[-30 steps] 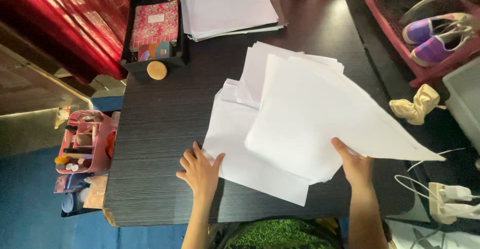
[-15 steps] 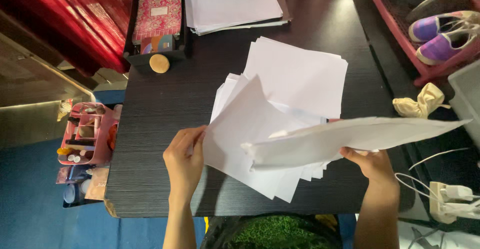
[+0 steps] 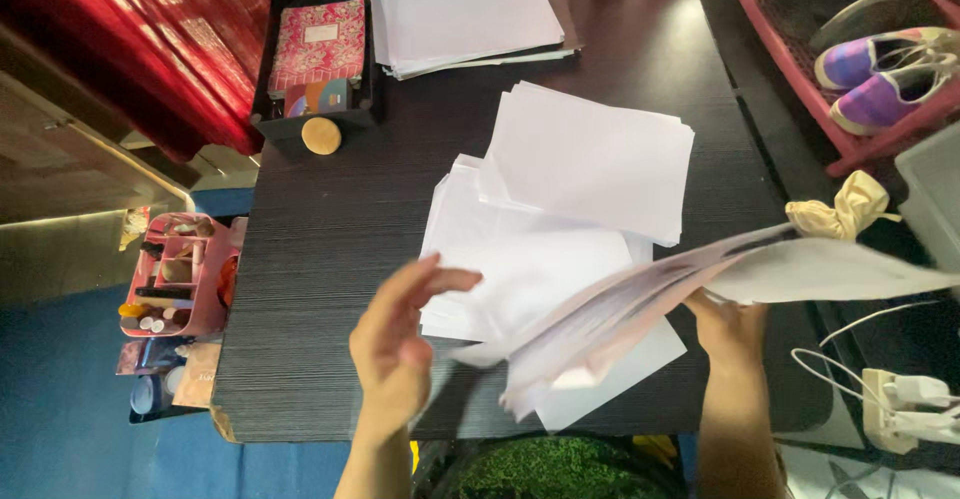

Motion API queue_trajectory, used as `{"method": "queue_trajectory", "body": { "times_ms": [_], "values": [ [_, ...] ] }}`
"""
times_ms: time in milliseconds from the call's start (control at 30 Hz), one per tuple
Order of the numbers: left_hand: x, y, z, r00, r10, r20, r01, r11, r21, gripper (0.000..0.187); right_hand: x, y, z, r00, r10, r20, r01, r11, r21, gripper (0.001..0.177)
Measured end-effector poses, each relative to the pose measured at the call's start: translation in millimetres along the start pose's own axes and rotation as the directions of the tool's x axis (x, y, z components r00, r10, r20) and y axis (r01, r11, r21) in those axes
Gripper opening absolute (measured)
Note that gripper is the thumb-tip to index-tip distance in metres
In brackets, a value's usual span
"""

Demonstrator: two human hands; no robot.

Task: The person sorts through a stack of white papers on a dark table, flipping through them and separating them into smaller piles. They then handle two patterned notebooks, placing them on the table and adjusting the paper stacks.

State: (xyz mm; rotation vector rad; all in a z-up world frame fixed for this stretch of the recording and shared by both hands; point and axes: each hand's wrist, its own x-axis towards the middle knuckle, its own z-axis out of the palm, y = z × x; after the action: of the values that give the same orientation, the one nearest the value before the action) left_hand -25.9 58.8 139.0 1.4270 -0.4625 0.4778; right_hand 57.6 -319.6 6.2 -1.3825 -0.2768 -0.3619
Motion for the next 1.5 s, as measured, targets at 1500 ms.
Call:
{"method": "queue_trajectory", "body": {
  "times_ms": [1500],
  "values": [
    [23,-180,-23,0.828,-0.527,-0.189,0.510,0.569,0.645,0.050,-26,24,-45,0.884,0.406,-0.234,-0.444,0.884,-0.147,0.051]
  ]
}}
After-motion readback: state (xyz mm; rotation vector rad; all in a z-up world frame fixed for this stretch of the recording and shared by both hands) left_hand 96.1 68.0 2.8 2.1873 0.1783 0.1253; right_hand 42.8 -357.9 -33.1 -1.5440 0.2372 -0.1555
